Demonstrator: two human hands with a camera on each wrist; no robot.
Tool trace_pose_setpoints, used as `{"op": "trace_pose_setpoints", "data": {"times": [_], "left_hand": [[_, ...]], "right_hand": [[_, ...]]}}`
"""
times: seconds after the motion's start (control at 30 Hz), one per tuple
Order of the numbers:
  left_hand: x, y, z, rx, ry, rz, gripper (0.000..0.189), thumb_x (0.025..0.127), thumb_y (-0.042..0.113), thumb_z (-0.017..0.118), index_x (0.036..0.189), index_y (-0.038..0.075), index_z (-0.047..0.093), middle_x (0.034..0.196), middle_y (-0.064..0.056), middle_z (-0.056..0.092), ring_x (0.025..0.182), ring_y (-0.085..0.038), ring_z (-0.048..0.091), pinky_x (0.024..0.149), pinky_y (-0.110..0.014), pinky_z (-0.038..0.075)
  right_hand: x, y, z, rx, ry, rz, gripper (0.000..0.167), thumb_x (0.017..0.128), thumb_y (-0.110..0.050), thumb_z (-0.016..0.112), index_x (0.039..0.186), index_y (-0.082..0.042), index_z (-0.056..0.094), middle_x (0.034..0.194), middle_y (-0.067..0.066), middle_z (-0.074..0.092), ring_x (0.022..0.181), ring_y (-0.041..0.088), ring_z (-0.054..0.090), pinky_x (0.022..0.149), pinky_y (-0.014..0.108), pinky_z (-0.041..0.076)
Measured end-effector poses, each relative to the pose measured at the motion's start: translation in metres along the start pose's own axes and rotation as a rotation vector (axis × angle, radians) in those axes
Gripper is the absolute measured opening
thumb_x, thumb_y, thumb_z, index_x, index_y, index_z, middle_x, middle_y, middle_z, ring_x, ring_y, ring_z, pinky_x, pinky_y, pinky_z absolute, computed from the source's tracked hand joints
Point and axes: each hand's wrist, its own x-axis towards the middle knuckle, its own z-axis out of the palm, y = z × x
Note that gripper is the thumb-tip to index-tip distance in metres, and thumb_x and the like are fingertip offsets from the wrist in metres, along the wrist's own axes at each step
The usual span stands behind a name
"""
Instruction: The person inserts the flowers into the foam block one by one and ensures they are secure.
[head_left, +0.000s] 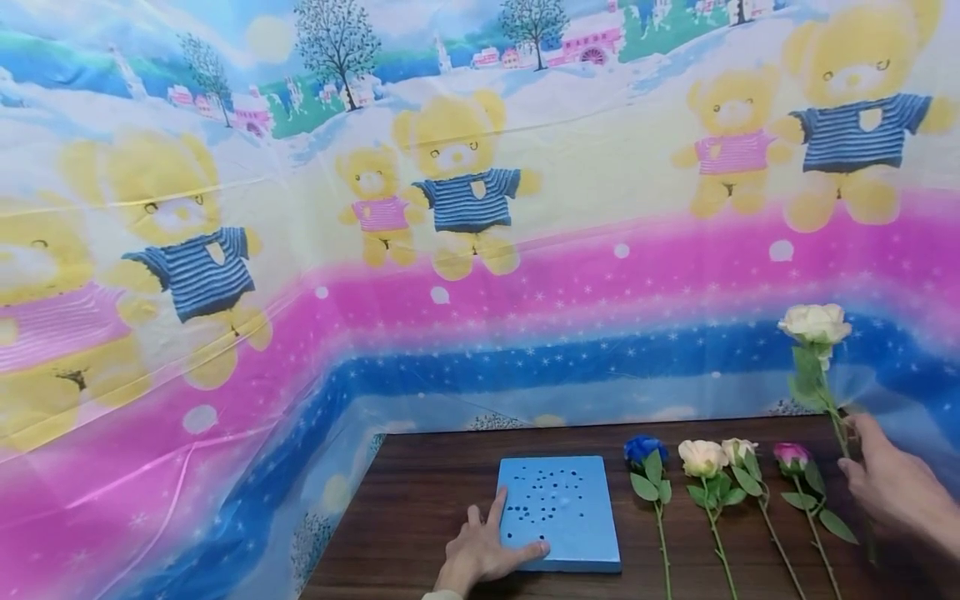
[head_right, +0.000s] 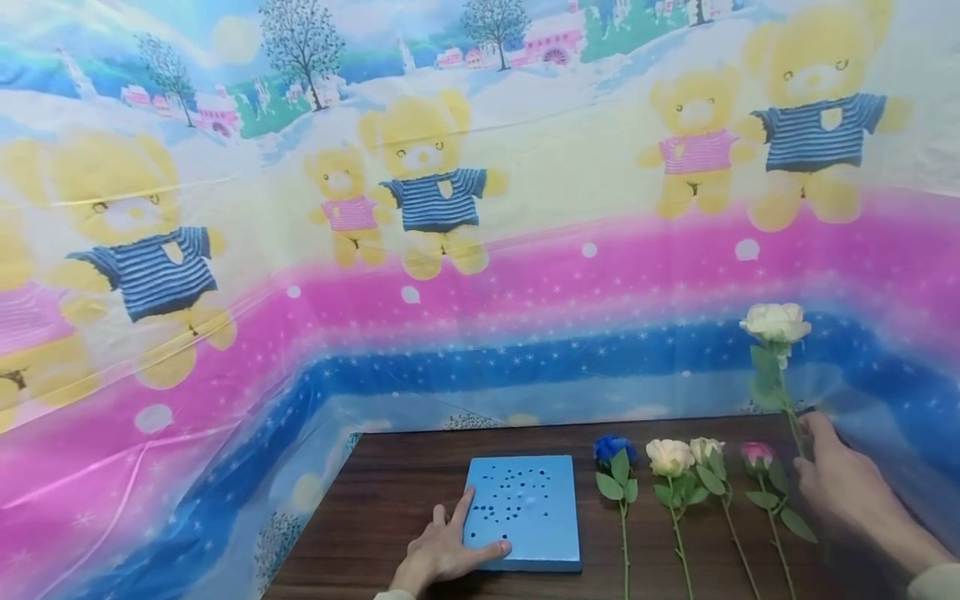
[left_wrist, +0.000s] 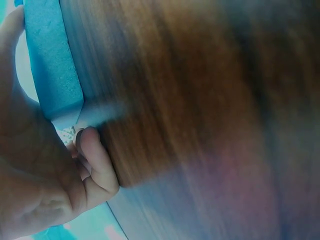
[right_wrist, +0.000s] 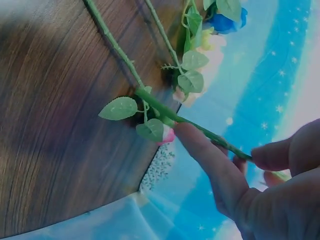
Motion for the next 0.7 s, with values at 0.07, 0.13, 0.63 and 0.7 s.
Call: {"op": "trace_pose_setpoints", "data": {"times": [0.07, 0.13, 0.63, 0.7], "left_hand": [[0.000, 0.000, 0.000, -0.004, 0.000, -0.001, 0.124, 0.081, 0.095, 0.069, 0.178, 0.030, 0.029, 0.130, -0.024, 0.052, 0.094, -0.035, 0.061, 0.065, -0.053, 0.044], [0.000, 0.000, 0.000, -0.006, -0.001, -0.003, 0.124, 0.081, 0.095, 0.069, 0.178, 0.030, 0.029, 0.131, -0.024, 0.052, 0.095, -0.035, 0.061, 0.066, -0.054, 0.045], [-0.001, 0.000, 0.000, -0.005, -0.001, -0.005, 0.124, 0.080, 0.095, 0.070, 0.177, 0.028, 0.031, 0.128, -0.024, 0.051, 0.090, -0.033, 0.058, 0.066, -0.051, 0.041], [-0.001, -0.001, 0.000, -0.006, -0.001, -0.005, 0.125, 0.080, 0.095, 0.070, 0.177, 0.028, 0.031, 0.126, -0.023, 0.051, 0.089, -0.032, 0.057, 0.065, -0.050, 0.041]], "right_hand": [[0.001, -0.004, -0.001, -0.004, 0.072, -0.048, 0.054, 0.107, 0.004, 0.058, 0.148, 0.014, 0.025, 0.110, 0.049, 0.058, 0.084, 0.055, 0.070, 0.061, 0.056, 0.056], [0.002, -0.008, -0.001, 0.001, 0.136, -0.082, 0.057, 0.107, 0.005, 0.058, 0.151, 0.014, 0.024, 0.105, 0.046, 0.061, 0.078, 0.050, 0.069, 0.057, 0.054, 0.054], [0.005, -0.028, 0.007, 0.069, 0.285, -0.108, 0.069, 0.112, -0.008, 0.056, 0.170, -0.002, 0.018, 0.102, 0.035, 0.070, 0.069, 0.034, 0.067, 0.050, 0.040, 0.047], [0.005, -0.030, 0.008, 0.078, 0.277, -0.113, 0.070, 0.113, -0.009, 0.056, 0.170, -0.002, 0.017, 0.104, 0.037, 0.070, 0.070, 0.035, 0.068, 0.051, 0.041, 0.047]]}}
